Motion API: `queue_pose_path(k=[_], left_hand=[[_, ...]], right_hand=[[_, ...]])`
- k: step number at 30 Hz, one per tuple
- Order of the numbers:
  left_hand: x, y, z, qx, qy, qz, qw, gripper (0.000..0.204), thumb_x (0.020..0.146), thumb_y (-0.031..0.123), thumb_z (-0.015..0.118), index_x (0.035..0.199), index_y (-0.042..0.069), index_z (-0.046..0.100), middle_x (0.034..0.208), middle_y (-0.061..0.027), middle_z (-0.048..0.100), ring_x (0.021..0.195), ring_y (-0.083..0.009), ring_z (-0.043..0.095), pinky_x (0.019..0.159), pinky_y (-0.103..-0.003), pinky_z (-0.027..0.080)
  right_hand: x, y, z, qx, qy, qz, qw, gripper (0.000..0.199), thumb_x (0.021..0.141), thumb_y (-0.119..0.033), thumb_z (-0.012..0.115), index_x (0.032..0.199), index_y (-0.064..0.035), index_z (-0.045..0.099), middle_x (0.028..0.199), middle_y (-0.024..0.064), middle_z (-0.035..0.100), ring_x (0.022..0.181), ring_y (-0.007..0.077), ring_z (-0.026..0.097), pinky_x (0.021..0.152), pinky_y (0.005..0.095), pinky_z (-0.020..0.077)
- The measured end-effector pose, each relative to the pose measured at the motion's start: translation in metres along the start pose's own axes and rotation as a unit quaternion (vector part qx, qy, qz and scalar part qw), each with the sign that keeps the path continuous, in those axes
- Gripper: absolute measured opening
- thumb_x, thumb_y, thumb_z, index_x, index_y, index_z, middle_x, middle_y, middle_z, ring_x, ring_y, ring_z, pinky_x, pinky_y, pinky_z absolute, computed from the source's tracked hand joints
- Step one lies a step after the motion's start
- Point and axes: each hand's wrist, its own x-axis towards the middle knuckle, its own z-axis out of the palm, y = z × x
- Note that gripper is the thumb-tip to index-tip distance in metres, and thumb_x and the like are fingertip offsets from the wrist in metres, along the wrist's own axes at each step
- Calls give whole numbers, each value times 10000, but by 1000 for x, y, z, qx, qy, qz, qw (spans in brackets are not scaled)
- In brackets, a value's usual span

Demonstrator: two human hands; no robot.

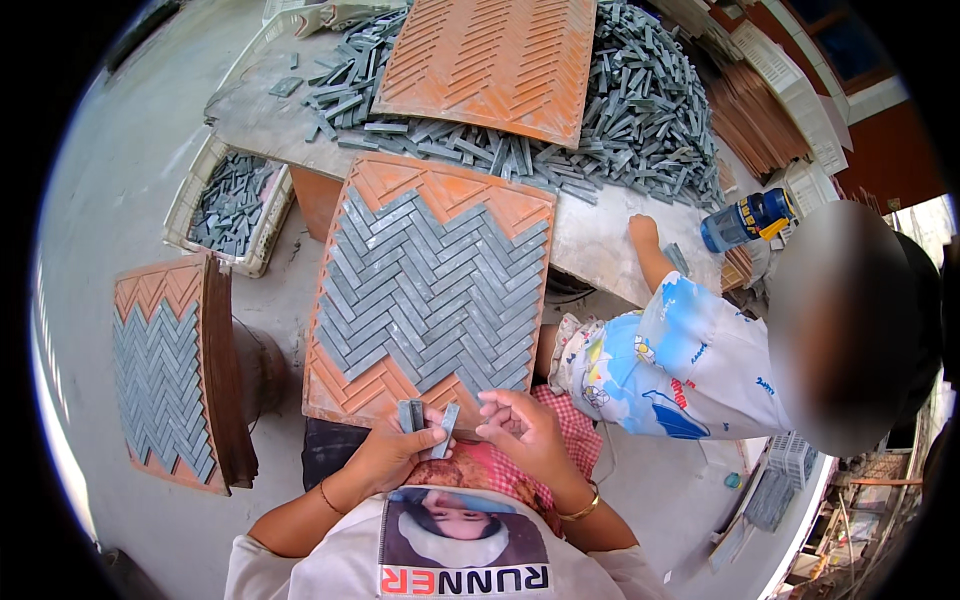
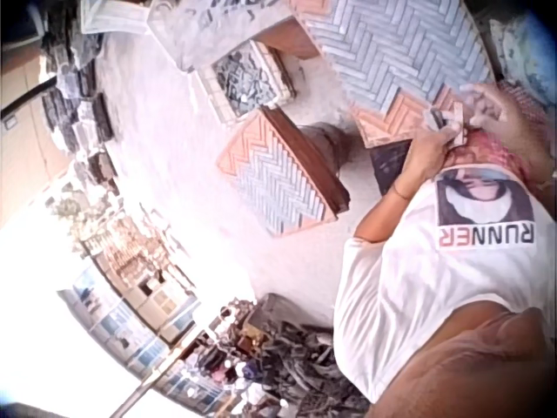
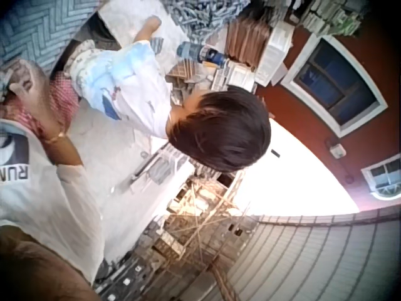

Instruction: The person assembles small rectangular tiles onto a square board, arranging them in a herringbone pattern. They repeatedly pick tiles from a nearby pile, place them on the board, and adjust their positions to maintain alignment.

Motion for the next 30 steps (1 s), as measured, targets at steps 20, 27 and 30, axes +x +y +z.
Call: queue_pose_path(k=[20, 27, 30], left_hand=[[-15, 12, -8, -6, 17, 74, 997, 292, 903, 84, 481, 1174, -24, 485, 993, -72, 570, 892, -144, 565, 793, -270, 481], [-12, 12, -12, -20, 11, 68, 997, 291, 903, 82, 481, 1171, -32, 484, 970, -70, 578, 877, -137, 570, 789, -253, 487], [-12, 11, -14, -18, 17, 72, 997, 292, 902, 83, 485, 1170, -34, 485, 966, -68, 580, 871, -135, 572, 790, -254, 488]], right_hand=[[37, 6, -10, -177, -37, 14, 983, 200, 754, -79, 651, 732, -9, 466, 649, 69, 531, 520, 146, 506, 505, 283, 424], [34, 12, 16, -286, 4, -81, 955, 256, 723, -152, 702, 772, -28, 483, 681, 98, 510, 550, 224, 523, 505, 315, 429], [31, 22, 24, -353, 22, -137, 925, 263, 714, -172, 713, 834, -34, 525, 755, 97, 535, 585, 235, 549, 524, 322, 449]])
